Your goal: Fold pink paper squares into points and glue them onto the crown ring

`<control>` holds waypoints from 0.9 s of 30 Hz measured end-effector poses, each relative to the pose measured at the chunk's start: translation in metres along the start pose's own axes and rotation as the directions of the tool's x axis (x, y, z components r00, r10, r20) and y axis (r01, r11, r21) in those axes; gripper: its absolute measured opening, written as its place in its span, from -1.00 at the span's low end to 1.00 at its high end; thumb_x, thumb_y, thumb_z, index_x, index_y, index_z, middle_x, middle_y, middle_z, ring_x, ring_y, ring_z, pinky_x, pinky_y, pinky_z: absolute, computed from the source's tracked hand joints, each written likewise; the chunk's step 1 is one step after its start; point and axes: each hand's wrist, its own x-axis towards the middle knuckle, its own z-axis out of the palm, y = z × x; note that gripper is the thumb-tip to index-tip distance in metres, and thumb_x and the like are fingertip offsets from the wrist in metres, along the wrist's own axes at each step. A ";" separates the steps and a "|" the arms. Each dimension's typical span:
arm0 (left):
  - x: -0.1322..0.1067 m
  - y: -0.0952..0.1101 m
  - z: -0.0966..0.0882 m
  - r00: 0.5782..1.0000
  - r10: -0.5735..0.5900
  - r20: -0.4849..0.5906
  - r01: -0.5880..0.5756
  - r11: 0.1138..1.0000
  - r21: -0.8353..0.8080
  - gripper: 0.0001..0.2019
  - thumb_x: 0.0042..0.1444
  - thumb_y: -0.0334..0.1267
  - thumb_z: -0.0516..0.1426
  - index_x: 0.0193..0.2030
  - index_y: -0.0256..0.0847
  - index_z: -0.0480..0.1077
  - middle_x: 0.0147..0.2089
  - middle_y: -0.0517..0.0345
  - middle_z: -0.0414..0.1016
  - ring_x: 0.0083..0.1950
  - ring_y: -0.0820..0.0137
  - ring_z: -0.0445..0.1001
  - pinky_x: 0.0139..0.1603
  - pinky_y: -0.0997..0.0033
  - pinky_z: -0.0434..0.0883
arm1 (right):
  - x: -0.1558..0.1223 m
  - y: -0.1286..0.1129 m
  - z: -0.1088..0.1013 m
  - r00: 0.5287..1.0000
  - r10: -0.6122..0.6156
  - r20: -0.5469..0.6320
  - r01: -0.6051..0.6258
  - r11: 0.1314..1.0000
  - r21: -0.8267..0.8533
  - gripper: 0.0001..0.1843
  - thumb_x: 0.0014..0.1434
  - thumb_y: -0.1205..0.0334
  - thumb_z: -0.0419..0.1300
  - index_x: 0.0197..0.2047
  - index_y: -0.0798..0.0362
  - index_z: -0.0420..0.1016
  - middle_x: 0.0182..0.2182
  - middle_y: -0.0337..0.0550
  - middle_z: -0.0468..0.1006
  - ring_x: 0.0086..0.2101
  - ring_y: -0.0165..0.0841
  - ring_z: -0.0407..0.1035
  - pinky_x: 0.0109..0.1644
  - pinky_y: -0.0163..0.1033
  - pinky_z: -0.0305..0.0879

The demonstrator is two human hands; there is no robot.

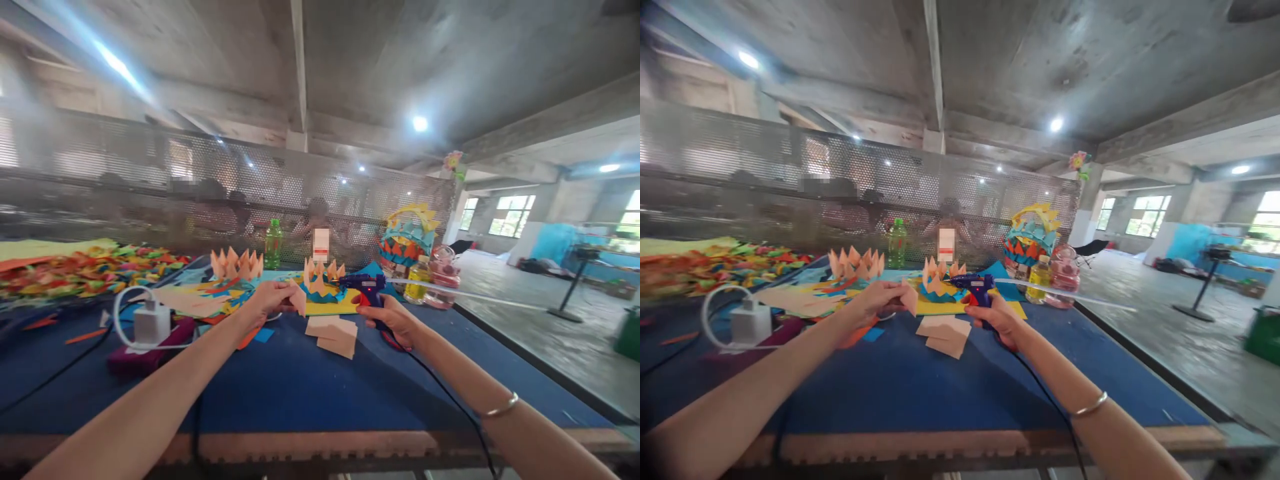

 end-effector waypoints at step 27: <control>0.009 -0.005 -0.007 1.000 -0.018 0.012 0.017 0.999 0.033 -0.84 -0.07 -0.24 0.28 -0.54 -0.28 0.50 -0.52 0.09 0.57 -0.48 0.40 0.52 -0.38 0.44 0.46 | -0.004 0.008 0.037 0.988 0.089 0.125 -0.128 0.925 0.357 -0.56 -0.29 0.13 0.50 -0.33 0.12 0.51 -0.55 -0.32 0.35 -0.59 -0.57 0.08 -0.52 -0.35 0.04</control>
